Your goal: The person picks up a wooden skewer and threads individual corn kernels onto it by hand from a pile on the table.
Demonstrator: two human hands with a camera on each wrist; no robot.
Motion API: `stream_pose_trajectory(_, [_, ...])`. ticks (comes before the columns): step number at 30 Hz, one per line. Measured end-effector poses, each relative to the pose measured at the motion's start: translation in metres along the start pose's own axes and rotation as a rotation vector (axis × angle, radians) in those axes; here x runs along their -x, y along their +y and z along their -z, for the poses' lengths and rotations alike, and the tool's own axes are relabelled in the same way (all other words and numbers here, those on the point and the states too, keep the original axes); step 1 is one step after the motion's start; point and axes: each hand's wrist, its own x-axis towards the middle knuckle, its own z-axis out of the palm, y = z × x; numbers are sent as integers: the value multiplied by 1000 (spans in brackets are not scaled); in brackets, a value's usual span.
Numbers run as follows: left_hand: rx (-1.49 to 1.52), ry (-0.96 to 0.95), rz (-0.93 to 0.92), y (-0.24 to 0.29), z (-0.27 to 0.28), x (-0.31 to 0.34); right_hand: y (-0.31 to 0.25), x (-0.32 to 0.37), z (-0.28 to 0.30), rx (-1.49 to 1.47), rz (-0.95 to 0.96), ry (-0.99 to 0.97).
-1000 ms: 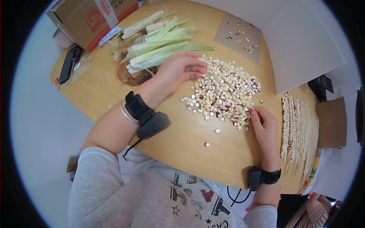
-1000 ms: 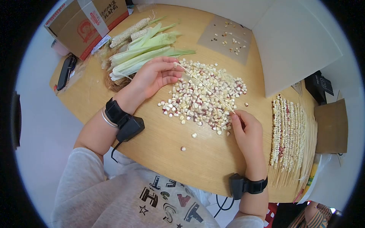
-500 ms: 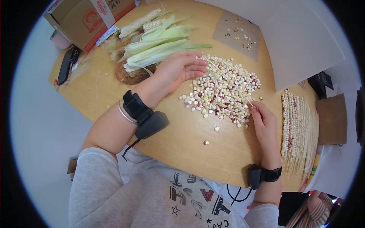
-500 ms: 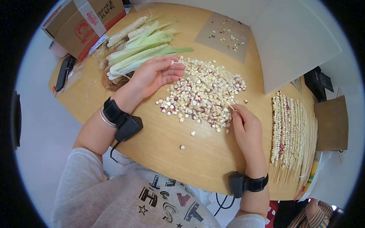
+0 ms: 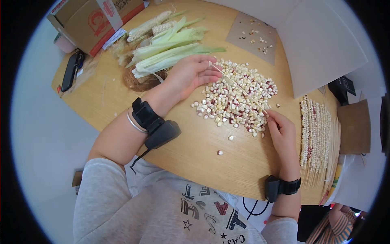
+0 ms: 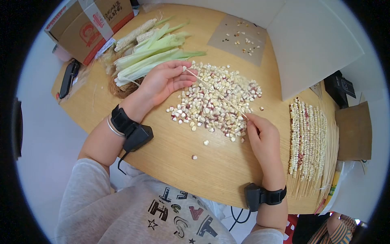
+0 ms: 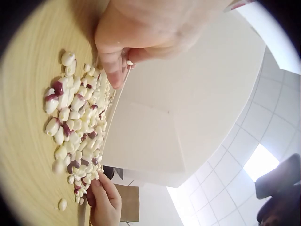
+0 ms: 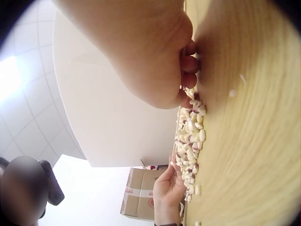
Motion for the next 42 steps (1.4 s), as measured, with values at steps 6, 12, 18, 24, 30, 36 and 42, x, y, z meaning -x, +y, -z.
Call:
stream_pose_trajectory(6, [-48, 3, -33, -1, -1, 1, 3, 0, 0, 20, 30, 11])
stream_pose_trajectory(12, [-157, 29, -36, 0, -5, 1, 1, 0, 1, 29, 30, 8])
stream_pose_trajectory(18, [-227, 19, -68, -2, -5, 1, 0, 1, 0, 29, 29, 6])
stream_pose_trajectory(24, [-203, -8, -50, -2, -5, 1, 2, 1, 1, 45, 46, 13])
stream_pose_trajectory(30, [109, 20, 60, 1, 0, 1, -1, 0, 0, 14, 38, 10])
stream_pose_trajectory(36, [154, 14, 69, 4, 4, 0, -3, 0, 0, 8, 53, 4])
stream_pose_trajectory(42, [19, 0, -8, 7, 2, 2, -2, 1, -2, 0, 83, 12])
